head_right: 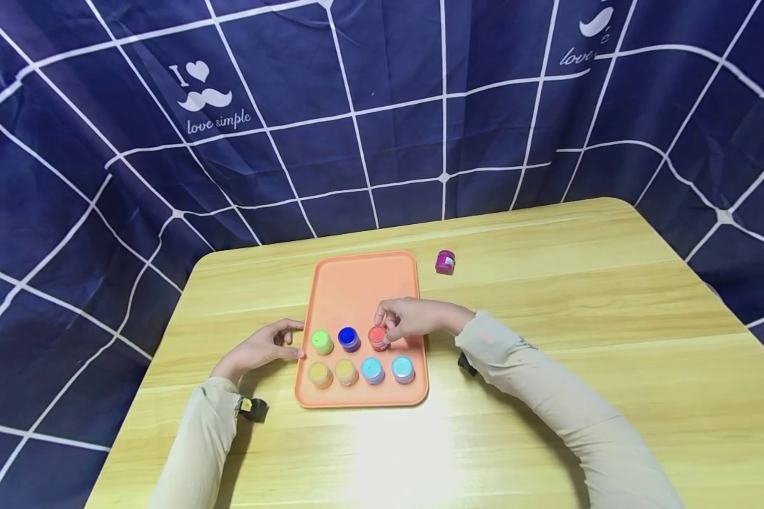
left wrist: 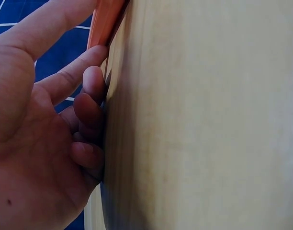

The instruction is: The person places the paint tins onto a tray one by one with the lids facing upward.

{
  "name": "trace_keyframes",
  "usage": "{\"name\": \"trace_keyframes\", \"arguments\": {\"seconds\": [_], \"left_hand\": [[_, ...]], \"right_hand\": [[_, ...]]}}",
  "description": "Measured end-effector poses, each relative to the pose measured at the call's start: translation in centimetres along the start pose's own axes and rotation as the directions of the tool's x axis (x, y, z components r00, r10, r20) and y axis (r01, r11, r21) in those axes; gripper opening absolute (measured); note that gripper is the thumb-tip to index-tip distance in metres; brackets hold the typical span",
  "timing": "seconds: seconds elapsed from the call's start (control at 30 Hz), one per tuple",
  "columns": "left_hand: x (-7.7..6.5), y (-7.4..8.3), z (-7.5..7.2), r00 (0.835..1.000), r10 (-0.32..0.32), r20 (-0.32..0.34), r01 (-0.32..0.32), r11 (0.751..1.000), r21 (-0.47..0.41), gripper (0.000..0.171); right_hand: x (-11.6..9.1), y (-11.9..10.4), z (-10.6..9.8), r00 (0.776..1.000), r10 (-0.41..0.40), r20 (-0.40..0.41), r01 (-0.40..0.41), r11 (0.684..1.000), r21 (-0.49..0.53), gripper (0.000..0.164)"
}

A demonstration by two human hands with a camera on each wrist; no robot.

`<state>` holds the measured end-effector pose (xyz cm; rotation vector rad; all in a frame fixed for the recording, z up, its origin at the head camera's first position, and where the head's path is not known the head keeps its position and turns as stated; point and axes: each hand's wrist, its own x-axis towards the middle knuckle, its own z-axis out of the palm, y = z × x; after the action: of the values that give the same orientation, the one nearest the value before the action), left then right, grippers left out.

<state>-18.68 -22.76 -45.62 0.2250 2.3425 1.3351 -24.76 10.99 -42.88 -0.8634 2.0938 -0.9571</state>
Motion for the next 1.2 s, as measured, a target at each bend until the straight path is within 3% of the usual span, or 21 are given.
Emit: {"name": "trace_keyframes", "arguments": {"seconds": [0.5,1.0,1.2], "left_hand": [[0.1,-0.4,-0.3,1.000,-0.007,-0.007,0.007,1.000,0.001,0.056],[0.1,-0.1,-0.2,1.000,-0.015,-0.014,0.015,0.999,0.029,0.052],[-1.1,2.1,-0.2,1.000,-0.003,-0.008,0.003,1.000,0.014,0.050]], "right_hand": [[0.1,0.5,-0.7,1.000,-0.009,0.000,0.009,1.000,0.008,0.025],[-1.3,2.5,-7.2,0.982,0.012,-0.191,-0.014,1.000,-0.008,0.037],[-1.8,3.7,-9.1,0.964,0.053,-0.260,-0.054,0.999,0.002,0.043]]}}
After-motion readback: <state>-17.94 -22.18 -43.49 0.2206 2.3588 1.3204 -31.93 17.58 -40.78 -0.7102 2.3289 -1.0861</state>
